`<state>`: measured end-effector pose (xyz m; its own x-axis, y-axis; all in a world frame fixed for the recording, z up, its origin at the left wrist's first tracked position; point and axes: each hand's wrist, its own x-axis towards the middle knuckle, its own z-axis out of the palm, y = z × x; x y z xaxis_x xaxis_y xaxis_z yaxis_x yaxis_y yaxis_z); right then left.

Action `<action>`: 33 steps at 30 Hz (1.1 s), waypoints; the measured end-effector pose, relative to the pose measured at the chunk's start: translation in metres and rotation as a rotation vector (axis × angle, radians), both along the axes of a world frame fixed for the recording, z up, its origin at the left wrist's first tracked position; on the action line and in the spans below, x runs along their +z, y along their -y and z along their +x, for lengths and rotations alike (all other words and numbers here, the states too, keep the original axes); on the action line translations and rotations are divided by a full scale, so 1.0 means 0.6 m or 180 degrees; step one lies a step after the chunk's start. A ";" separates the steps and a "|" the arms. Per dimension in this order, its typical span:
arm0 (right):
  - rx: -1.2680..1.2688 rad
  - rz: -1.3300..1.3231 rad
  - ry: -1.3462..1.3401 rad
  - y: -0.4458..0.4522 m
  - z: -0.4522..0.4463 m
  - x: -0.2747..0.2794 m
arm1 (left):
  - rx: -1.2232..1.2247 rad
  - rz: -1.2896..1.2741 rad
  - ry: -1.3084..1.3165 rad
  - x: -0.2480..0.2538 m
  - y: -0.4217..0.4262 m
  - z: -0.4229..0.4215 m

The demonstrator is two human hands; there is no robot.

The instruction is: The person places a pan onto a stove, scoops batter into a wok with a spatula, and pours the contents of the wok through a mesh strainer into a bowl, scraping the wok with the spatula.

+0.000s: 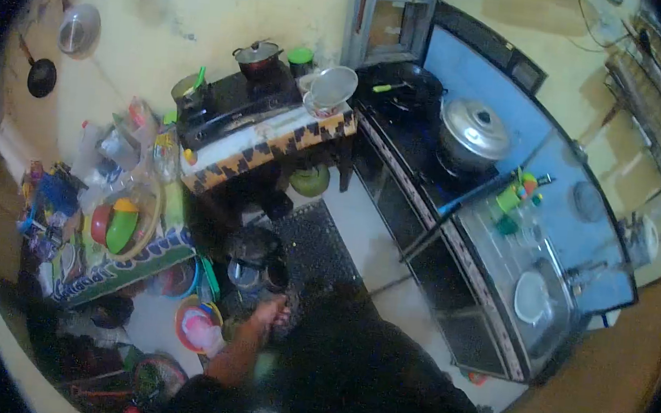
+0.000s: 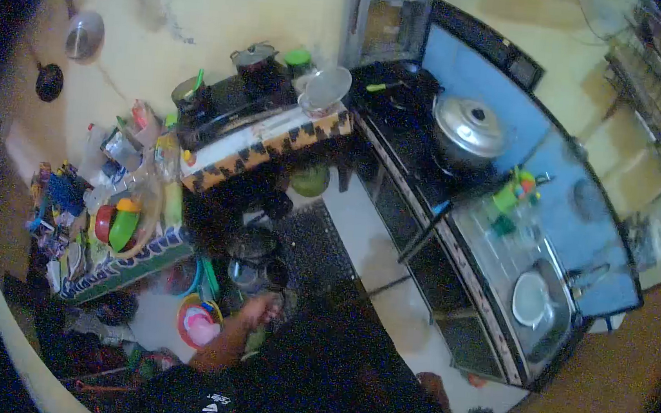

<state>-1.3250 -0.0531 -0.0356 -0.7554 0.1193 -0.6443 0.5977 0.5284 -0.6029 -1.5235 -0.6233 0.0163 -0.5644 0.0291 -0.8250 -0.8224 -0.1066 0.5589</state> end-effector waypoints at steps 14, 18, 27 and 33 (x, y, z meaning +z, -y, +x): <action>-0.0449 -0.0595 -0.0692 0.100 -0.698 0.059 | -0.0194 -0.1932 -0.3312 0.234 0.074 -0.686; -0.0212 -0.0469 -0.0914 0.225 -0.769 0.037 | -0.1275 -0.3579 -0.3626 0.242 0.168 -0.944; -0.0505 -0.0166 -0.0579 0.391 -0.974 0.185 | -0.2797 -0.2235 -0.1556 0.210 0.210 -1.152; -0.0338 0.0071 -0.0328 0.379 -1.046 0.243 | -0.2008 -0.1147 -0.2492 0.191 0.215 -1.108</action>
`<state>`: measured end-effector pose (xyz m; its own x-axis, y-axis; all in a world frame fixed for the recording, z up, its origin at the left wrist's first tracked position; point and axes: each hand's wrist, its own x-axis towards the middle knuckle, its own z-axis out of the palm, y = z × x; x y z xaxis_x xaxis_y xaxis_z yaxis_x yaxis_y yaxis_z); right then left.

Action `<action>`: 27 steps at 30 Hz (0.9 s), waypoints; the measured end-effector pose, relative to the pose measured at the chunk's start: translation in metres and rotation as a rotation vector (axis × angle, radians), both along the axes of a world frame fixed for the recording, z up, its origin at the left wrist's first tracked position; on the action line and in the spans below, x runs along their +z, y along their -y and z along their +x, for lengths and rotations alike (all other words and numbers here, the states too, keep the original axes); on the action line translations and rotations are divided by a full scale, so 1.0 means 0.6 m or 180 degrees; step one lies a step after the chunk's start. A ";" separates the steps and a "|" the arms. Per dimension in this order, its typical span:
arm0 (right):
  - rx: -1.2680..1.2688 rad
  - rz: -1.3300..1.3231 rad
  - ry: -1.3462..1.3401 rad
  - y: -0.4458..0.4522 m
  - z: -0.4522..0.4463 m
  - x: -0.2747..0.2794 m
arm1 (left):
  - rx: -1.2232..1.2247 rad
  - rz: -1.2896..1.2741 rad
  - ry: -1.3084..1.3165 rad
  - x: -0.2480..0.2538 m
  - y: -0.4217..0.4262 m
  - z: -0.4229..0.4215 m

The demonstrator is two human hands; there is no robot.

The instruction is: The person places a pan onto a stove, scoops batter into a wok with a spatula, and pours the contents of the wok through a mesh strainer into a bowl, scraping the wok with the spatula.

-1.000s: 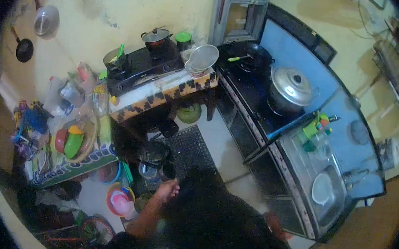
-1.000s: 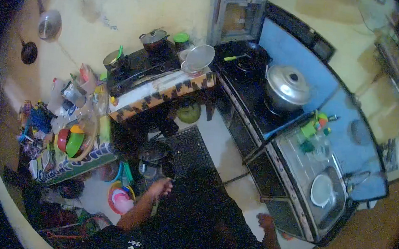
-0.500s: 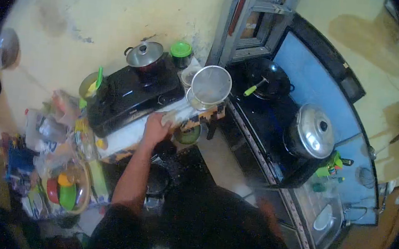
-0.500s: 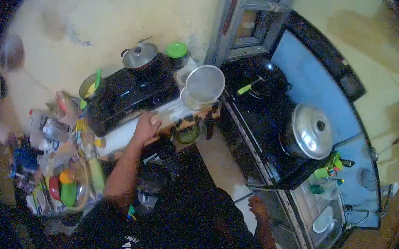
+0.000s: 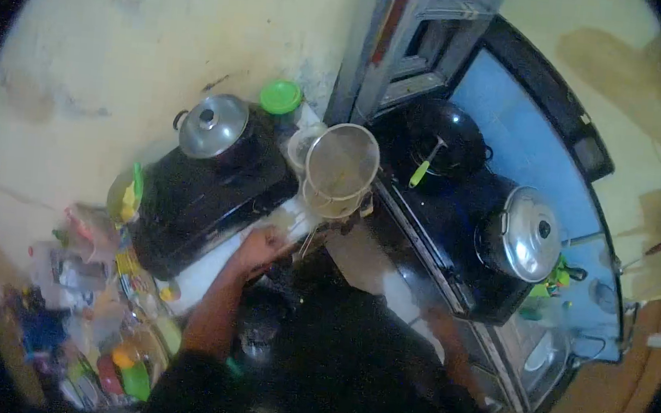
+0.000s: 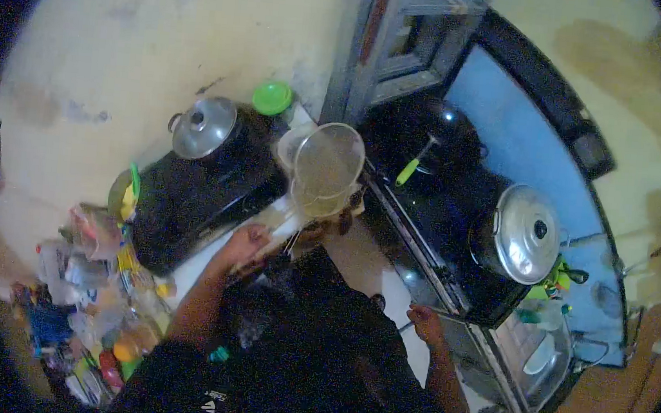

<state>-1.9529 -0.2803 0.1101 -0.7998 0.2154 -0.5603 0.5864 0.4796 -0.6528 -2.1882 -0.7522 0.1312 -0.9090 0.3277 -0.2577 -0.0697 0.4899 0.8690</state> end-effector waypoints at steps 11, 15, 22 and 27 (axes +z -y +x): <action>-0.1107 -0.0890 -0.0536 0.101 -0.010 0.182 | -0.0774 -0.0755 -0.0620 0.349 -0.140 0.087; -0.1128 -0.1683 -0.1179 0.122 0.035 0.218 | -0.2057 -0.0777 -0.0681 0.385 -0.279 0.116; -0.2678 -0.2206 -0.2876 0.075 0.167 0.239 | -0.3723 -0.0555 -0.0544 0.337 -0.577 0.319; -0.4381 -0.1356 -0.3475 -0.117 0.386 0.165 | -0.4448 0.0714 -0.0507 0.200 -0.800 0.560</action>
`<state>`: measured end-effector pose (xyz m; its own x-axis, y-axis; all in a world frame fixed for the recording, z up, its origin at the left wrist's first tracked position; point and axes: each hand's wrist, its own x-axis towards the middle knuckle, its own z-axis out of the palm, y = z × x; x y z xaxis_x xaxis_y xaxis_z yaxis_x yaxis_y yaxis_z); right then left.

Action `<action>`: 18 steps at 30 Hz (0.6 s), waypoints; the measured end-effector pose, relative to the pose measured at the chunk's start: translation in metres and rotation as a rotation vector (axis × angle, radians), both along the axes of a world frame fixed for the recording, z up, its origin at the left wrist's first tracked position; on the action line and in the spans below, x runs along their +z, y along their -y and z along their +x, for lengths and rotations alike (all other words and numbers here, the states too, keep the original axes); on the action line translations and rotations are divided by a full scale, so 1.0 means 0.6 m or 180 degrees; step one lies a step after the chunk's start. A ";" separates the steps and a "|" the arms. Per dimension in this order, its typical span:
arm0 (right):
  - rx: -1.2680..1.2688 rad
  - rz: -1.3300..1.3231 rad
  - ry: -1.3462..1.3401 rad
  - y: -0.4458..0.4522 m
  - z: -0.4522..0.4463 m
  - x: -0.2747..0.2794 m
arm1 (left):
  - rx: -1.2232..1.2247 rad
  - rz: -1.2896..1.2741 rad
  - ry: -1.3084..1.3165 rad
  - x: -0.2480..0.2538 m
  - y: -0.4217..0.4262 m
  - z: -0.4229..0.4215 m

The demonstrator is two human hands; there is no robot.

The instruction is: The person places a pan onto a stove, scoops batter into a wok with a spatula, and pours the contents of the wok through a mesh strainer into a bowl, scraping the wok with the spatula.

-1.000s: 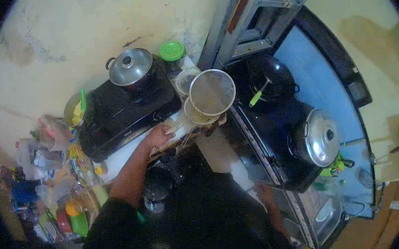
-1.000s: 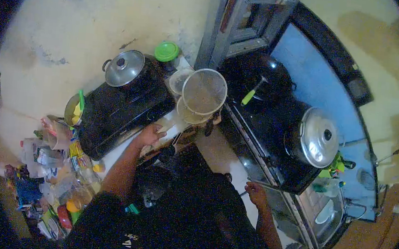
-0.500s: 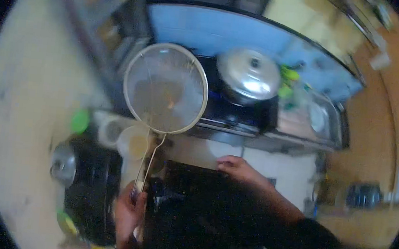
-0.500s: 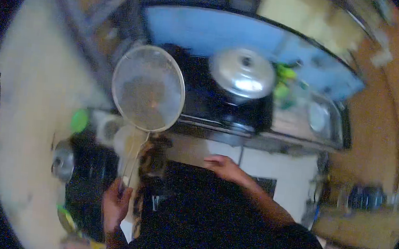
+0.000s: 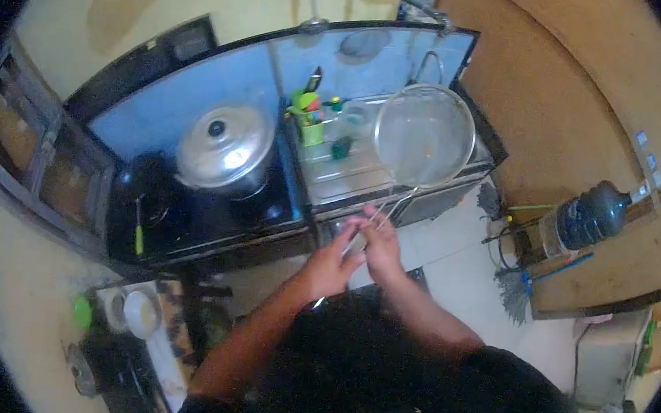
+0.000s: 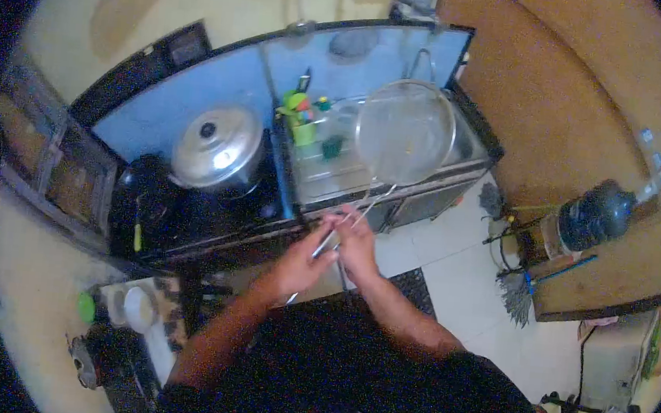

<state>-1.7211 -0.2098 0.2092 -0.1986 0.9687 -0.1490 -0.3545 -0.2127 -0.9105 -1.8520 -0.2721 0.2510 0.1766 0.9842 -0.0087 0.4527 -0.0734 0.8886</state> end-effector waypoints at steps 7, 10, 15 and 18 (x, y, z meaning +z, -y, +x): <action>-0.1114 0.0566 0.1885 -0.257 0.412 -0.033 | 0.0125 -0.1727 0.1956 -0.110 -0.297 0.314; -0.1559 0.1652 0.2499 -0.321 0.515 -0.041 | 0.0551 -0.2192 0.2481 -0.137 -0.416 0.379; -0.0720 0.1329 0.3962 -0.375 0.533 -0.069 | -0.0456 -0.2081 0.3970 -0.200 -0.584 0.618; -0.1022 0.1760 0.3922 -0.392 0.595 -0.085 | -0.0288 -0.2164 0.3670 -0.118 -0.569 0.647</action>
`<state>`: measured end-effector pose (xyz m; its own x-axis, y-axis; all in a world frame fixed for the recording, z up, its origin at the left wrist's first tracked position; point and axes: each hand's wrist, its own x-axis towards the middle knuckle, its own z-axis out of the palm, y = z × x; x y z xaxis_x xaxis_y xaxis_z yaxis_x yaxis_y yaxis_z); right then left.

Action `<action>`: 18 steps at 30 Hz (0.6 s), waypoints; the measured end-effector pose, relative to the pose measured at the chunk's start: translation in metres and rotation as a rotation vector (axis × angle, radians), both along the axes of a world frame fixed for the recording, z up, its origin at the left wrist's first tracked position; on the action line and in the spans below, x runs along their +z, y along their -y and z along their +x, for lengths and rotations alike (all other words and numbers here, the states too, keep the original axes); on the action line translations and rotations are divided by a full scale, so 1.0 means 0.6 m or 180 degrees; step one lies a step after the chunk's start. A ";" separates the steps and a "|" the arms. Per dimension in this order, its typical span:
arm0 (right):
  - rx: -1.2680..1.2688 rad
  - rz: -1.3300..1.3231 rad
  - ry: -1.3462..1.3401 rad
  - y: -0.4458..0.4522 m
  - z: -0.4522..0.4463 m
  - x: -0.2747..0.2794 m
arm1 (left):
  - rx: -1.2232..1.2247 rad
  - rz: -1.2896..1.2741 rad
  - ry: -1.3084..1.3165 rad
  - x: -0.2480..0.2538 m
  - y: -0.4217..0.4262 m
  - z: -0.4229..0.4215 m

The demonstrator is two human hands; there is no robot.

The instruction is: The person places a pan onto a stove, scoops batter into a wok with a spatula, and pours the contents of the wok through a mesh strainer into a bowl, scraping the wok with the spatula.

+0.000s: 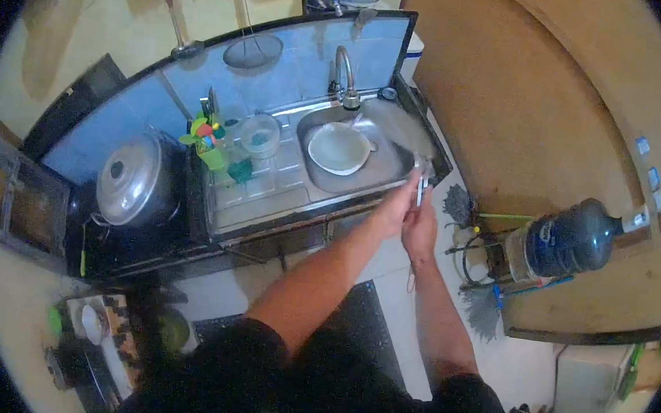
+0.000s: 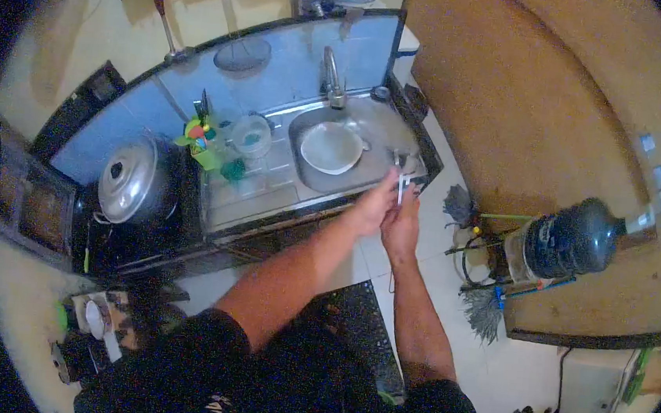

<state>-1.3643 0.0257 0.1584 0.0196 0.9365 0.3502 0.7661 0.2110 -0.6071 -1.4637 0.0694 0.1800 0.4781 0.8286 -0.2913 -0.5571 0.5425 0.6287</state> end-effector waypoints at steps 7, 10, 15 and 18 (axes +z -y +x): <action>0.0134 0.0163 -0.0316 0.005 0.010 -0.002 | 0.0420 0.0446 -0.1304 0.049 0.019 0.021; 0.0423 -0.1141 -0.1396 0.010 0.015 0.007 | -0.0027 0.0387 -0.1294 0.019 0.016 0.014; 0.0159 -0.2514 -0.4518 0.034 0.030 0.079 | -0.0194 0.0454 -0.1379 0.056 0.049 -0.109; 0.0443 -0.2807 -0.5174 0.044 0.031 0.075 | -0.0358 0.0147 -0.1691 0.012 0.063 -0.151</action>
